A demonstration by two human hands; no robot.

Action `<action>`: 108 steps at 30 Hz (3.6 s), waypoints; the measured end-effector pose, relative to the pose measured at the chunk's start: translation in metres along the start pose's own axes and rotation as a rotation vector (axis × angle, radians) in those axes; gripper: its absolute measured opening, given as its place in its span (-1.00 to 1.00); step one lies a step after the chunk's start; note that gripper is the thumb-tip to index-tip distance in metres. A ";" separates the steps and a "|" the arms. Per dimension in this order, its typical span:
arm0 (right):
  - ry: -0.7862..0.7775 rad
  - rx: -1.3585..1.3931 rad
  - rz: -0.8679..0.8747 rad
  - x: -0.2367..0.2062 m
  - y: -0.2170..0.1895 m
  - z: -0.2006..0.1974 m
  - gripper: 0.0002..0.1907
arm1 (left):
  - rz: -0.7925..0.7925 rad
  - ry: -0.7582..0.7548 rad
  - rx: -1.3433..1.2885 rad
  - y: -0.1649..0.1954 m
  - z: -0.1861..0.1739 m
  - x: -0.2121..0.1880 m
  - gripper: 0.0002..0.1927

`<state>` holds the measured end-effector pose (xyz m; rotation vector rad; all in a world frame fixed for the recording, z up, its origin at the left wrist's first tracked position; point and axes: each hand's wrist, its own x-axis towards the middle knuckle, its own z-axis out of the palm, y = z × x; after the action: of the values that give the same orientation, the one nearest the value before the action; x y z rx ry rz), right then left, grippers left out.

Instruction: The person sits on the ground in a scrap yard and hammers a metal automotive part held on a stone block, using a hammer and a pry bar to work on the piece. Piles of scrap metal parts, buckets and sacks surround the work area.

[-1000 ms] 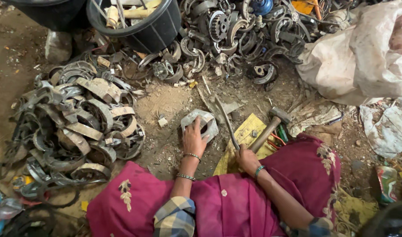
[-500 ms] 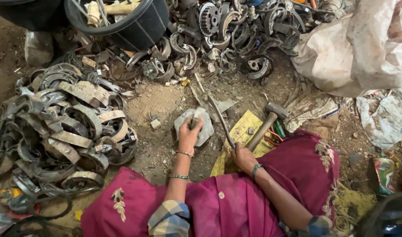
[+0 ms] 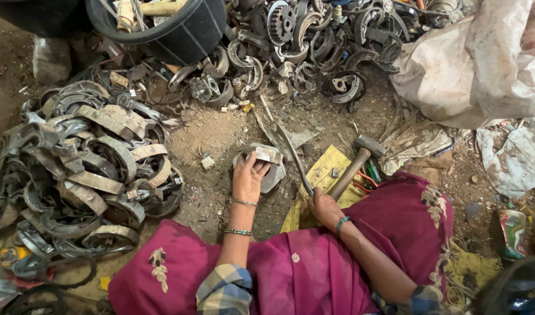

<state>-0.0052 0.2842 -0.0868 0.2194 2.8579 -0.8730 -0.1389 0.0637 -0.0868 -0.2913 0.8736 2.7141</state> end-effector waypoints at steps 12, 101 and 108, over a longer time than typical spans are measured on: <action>-0.026 -0.039 0.003 0.002 -0.001 -0.001 -0.61 | 0.104 0.060 0.529 0.021 0.021 -0.017 -0.71; 0.075 -0.145 -0.097 -0.023 -0.048 -0.042 -0.63 | 0.559 0.010 0.750 -0.029 0.014 -0.019 -0.85; 0.474 0.337 -0.100 -0.064 -0.119 -0.130 -0.66 | 0.106 0.165 0.421 -0.025 0.009 -0.019 -0.83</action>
<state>0.0237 0.2535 0.0963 0.3657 3.1417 -1.5035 -0.1139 0.0849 -0.0876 -0.3891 1.5131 2.5374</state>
